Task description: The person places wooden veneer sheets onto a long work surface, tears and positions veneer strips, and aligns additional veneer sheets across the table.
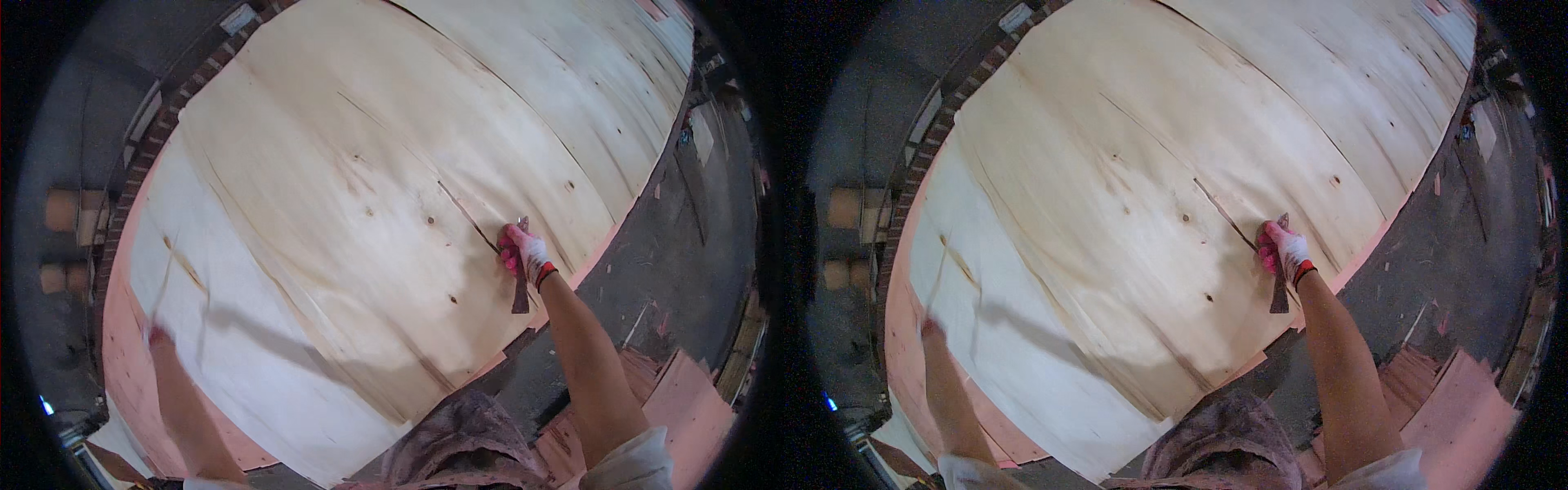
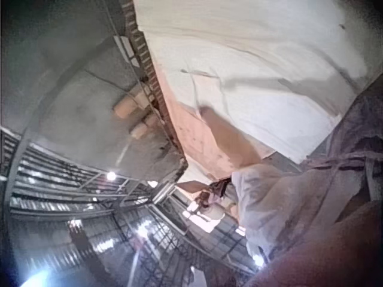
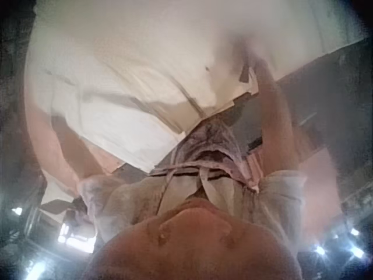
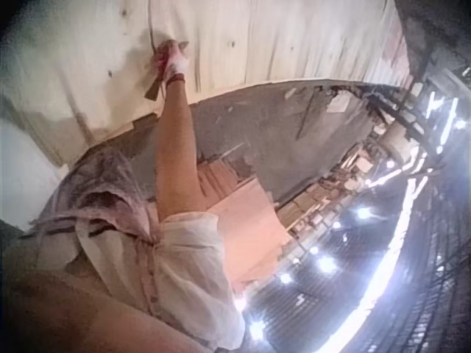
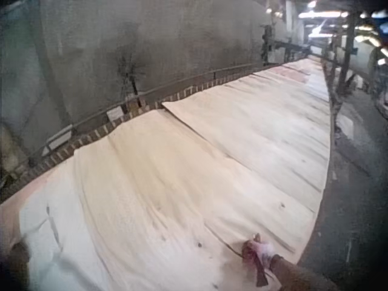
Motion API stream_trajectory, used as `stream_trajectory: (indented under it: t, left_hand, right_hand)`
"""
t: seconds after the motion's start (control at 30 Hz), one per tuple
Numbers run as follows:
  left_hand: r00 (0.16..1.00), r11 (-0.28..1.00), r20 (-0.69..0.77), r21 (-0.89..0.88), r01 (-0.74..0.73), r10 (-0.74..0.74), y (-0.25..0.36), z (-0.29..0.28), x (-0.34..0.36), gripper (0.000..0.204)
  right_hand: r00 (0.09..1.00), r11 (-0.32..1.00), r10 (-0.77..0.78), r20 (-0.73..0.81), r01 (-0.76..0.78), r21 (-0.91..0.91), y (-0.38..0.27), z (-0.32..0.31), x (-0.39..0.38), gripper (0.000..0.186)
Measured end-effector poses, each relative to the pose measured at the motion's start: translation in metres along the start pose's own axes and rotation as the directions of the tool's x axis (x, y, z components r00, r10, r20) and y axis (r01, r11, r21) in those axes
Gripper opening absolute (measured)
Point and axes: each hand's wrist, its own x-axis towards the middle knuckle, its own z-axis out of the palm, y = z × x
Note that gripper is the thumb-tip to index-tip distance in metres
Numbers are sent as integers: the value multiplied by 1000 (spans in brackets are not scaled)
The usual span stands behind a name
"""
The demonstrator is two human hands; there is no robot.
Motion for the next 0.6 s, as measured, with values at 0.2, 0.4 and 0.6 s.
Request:
stream_trajectory:
  t: [0.2, 0.4, 0.6]
  left_hand:
    - [401, 449, -247, -183, 875, -882, -249, -190, -426, 47]
    - [-76, -30, -185, -240, 970, -980, -277, -260, -770, 55]
    - [-384, -369, -79, -156, 916, -920, -311, -269, -950, 63]
  right_hand:
    - [979, 983, -154, 136, 138, 119, 15, -18, 23, 32]
    - [954, 957, -290, -80, 288, -38, 31, 2, 19, 33]
    - [820, 468, -536, 200, 486, -738, 41, 42, -50, 53]
